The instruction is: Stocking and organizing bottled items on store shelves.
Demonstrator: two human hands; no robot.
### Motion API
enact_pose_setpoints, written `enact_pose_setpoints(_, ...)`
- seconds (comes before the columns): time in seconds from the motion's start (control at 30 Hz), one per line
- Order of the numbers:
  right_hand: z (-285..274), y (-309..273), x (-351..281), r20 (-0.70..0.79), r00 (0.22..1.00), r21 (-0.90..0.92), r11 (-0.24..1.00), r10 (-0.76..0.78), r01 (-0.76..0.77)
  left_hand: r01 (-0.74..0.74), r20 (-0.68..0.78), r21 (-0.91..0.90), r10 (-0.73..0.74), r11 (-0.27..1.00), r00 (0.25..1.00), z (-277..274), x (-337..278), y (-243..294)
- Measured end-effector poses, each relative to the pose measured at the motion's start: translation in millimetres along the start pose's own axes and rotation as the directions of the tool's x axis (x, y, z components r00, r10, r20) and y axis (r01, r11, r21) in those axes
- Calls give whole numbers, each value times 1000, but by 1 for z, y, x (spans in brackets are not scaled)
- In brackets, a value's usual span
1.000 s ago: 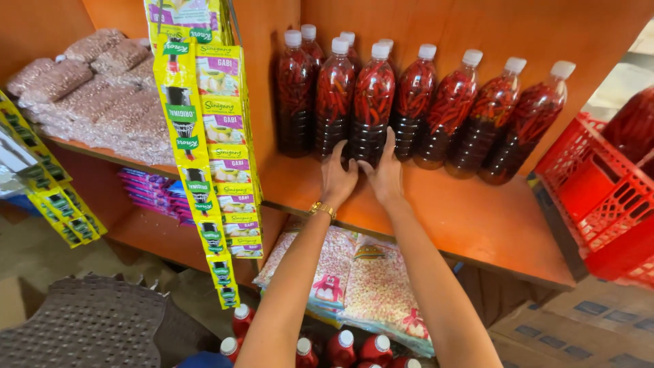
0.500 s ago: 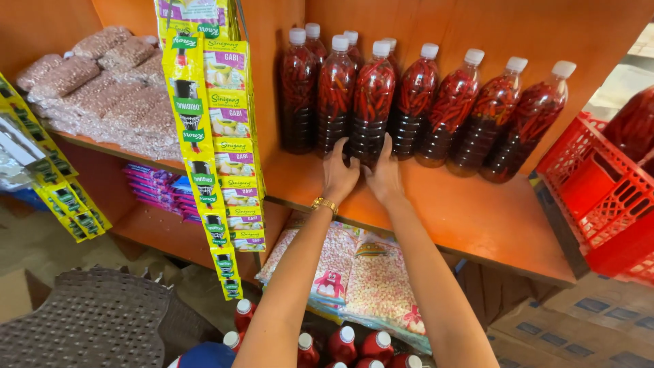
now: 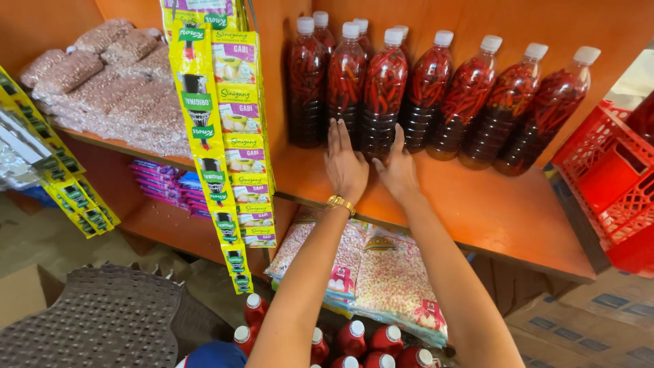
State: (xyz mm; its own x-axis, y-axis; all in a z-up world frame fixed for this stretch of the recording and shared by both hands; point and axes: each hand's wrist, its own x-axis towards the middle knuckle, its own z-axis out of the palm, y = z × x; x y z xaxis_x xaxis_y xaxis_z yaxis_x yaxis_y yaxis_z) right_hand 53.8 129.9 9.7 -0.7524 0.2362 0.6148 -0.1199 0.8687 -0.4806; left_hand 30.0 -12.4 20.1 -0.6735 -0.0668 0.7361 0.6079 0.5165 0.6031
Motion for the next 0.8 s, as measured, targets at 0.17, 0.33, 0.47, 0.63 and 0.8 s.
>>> enact_pose_setpoints(0.17,7,11,4,1,999,9,999,-50,50,-5,1,41,5,999,1000,8,0,-4)
enact_pose_setpoints(0.33,5,7,2,-26,998,29,998,-60,61,18,0,0,-18,1000,1000,8,0,-7)
enact_pose_setpoints(0.47,0,1,-2,-18,1000,24,1000,-13,13,-3,-19,-42,2,999,1000,13,0,-13)
enact_pose_setpoints(0.63,-2,-1,-1,9,999,49,998,39,-39,-56,-24,-82,54,995,998,2,-1,-7)
enact_pose_setpoints(0.8,6,14,3,-50,998,61,998,-22,25,-44,29,-9,44,999,999,-4,-2,0)
